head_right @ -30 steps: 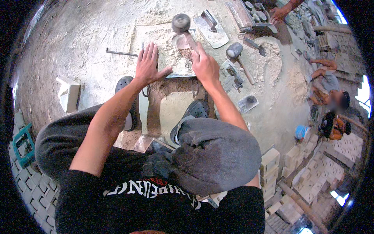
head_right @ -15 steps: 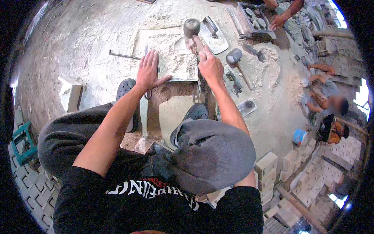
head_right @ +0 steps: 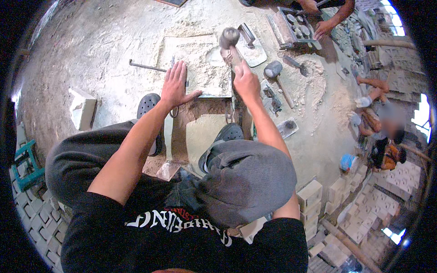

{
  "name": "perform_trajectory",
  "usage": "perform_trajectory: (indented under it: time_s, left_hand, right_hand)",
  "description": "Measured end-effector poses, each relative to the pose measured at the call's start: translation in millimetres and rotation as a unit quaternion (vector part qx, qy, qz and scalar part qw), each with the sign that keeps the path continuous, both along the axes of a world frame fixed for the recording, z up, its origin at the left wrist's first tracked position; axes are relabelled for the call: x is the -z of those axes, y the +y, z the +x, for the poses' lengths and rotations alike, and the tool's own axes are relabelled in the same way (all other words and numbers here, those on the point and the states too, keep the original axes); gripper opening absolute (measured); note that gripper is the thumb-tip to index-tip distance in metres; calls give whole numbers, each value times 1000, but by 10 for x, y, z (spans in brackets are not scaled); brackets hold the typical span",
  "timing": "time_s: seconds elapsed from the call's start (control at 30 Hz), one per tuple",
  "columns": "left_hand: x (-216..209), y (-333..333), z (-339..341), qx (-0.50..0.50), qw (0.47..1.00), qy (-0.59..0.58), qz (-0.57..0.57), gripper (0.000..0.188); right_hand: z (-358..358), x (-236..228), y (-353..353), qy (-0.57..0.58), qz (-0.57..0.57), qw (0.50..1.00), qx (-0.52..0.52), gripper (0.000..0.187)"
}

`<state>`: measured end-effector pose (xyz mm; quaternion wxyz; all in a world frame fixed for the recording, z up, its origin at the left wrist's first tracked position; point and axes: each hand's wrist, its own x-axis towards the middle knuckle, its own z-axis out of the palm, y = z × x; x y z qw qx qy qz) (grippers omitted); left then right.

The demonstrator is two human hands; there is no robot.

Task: The person uses a rubber mallet to tap on a stone mold, gradually chipping away material and refining the shape by hand while sitting on the ground.

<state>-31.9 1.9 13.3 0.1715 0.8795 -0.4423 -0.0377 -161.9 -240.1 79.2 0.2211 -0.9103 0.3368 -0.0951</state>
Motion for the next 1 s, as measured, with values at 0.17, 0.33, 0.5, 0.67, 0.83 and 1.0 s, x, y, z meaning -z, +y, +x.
perform_trajectory:
  time_s: [0.17, 0.33, 0.5, 0.67, 0.83, 1.0]
  left_hand:
    - [4, -33, -12, 12, 1000, -6, 0, 121]
    - [50, 34, 6, 0, 1000, -11, 3, 121]
    - [31, -45, -48, 2, 1000, -17, -2, 121]
    - [42, -2, 36, 1, 1000, -22, -20, 121]
    - [54, 50, 13, -8, 1000, -11, -24, 123]
    - [13, -25, -82, -4, 998, -54, -14, 124]
  right_hand:
    - [-236, 134, 200, -81, -8, 996, 40, 49]
    - [-398, 3, 325, 7, 0, 1000, 29, 48]
    - [-758, 150, 420, 21, 4, 1000, 4, 46]
    - [-792, 76, 653, -23, 14, 1000, 16, 46]
    - [-922, 86, 677, -8, 13, 999, -45, 46]
    - [-1183, 2, 781, 26, -1, 999, -21, 44]
